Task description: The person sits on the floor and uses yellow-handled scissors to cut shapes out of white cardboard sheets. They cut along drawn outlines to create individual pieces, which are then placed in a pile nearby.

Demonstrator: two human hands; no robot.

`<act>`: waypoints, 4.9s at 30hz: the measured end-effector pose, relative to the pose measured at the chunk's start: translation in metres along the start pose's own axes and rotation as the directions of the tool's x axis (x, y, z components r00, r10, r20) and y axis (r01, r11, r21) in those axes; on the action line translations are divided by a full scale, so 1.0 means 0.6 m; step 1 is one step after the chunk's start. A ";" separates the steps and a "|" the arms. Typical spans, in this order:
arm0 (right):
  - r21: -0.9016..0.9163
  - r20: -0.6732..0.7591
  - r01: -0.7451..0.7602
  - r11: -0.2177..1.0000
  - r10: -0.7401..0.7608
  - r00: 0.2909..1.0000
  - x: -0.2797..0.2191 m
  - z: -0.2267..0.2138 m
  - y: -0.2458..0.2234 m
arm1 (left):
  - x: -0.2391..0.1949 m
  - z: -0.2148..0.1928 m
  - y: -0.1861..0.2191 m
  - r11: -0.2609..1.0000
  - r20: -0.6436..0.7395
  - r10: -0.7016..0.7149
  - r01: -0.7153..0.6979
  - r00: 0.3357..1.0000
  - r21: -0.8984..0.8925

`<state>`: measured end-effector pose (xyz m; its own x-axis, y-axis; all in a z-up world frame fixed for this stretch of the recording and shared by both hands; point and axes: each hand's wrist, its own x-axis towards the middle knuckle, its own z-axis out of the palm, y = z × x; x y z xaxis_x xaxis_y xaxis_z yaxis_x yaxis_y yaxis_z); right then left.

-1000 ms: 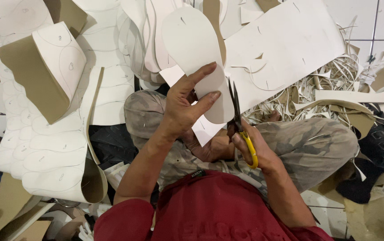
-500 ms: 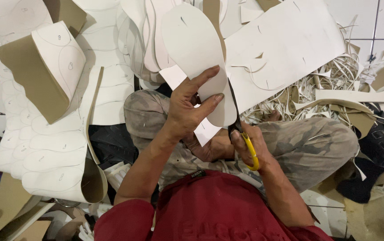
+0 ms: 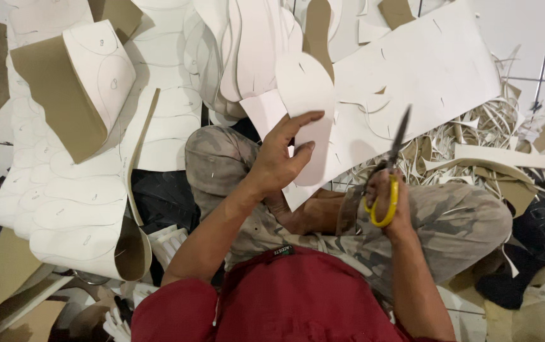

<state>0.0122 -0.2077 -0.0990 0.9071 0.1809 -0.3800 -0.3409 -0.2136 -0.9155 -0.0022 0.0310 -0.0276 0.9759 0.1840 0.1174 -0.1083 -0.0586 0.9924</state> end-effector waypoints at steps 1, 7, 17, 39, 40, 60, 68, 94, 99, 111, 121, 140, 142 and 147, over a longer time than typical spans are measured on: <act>-0.003 0.003 0.004 1.000 -0.004 1.000 0.008 -0.007 0.019 | 0.003 -0.005 -0.004 1.000 -0.005 0.003 -0.003 1.000 -0.001; 0.200 -0.137 0.037 0.979 -0.010 0.991 0.026 0.001 0.053 | 0.052 -0.069 -0.042 0.983 0.041 -0.017 0.009 0.999 0.184; 0.179 -0.001 -0.112 0.977 0.114 0.993 0.037 0.017 0.053 | 0.134 -0.193 -0.099 0.575 -0.402 -0.093 0.379 0.911 0.725; 0.142 -0.067 -0.222 0.965 0.233 0.970 0.051 0.042 0.019 | 0.181 -0.126 -0.112 0.019 -0.181 -0.209 0.189 0.961 0.982; 0.144 -0.066 -0.222 0.964 0.233 0.970 0.057 0.036 0.028 | 0.183 -0.108 -0.132 0.017 -0.181 -0.208 0.188 0.961 0.982; 0.129 -0.081 -0.194 0.972 0.206 0.975 0.091 0.032 0.082 | 0.164 0.066 -0.431 0.132 0.235 -0.105 -0.220 0.966 0.966; 0.179 -0.137 -0.166 0.970 0.191 0.972 0.095 0.036 0.090 | 0.150 0.094 -0.499 0.105 0.374 -0.080 -0.365 0.924 0.925; 0.177 -0.213 -0.075 0.981 0.113 0.971 0.102 0.038 0.114 | 0.051 -0.201 -0.210 0.992 -0.441 -0.120 0.119 0.889 -0.032; 0.207 -0.212 -0.101 0.973 0.145 0.966 0.091 0.042 0.093 | 0.039 -0.205 -0.197 0.970 -0.365 -0.239 0.236 0.900 -0.052; 0.201 -0.167 -0.138 0.970 0.173 0.971 0.089 0.043 0.093 | -0.034 -0.124 -0.104 0.618 -0.084 -0.278 0.245 0.957 0.747; 0.242 -0.300 -0.030 0.970 0.104 0.948 0.086 0.032 0.100 | -0.017 -0.048 -0.105 0.770 0.029 -0.501 0.430 0.865 0.472; 0.087 -0.570 0.047 0.995 0.011 0.822 0.086 0.014 0.105 | 0.086 -0.004 0.019 0.878 0.064 0.325 -0.326 0.944 0.350; -0.095 -0.560 -0.130 0.987 0.055 0.827 0.063 0.018 0.069 | 0.102 -0.042 -0.026 0.969 -0.080 0.110 -0.090 0.991 0.229; 0.025 -0.218 0.029 0.999 -0.023 0.976 0.026 0.042 0.039 | 0.097 -0.089 -0.077 0.969 0.019 -0.110 0.111 0.994 -0.218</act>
<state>0.0119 -0.1858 -0.1297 0.9467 -0.0276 -0.3209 -0.3203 -0.1843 -0.9292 0.0496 0.0967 -0.0649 0.9854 0.1702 0.0071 -0.0379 0.1780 0.9833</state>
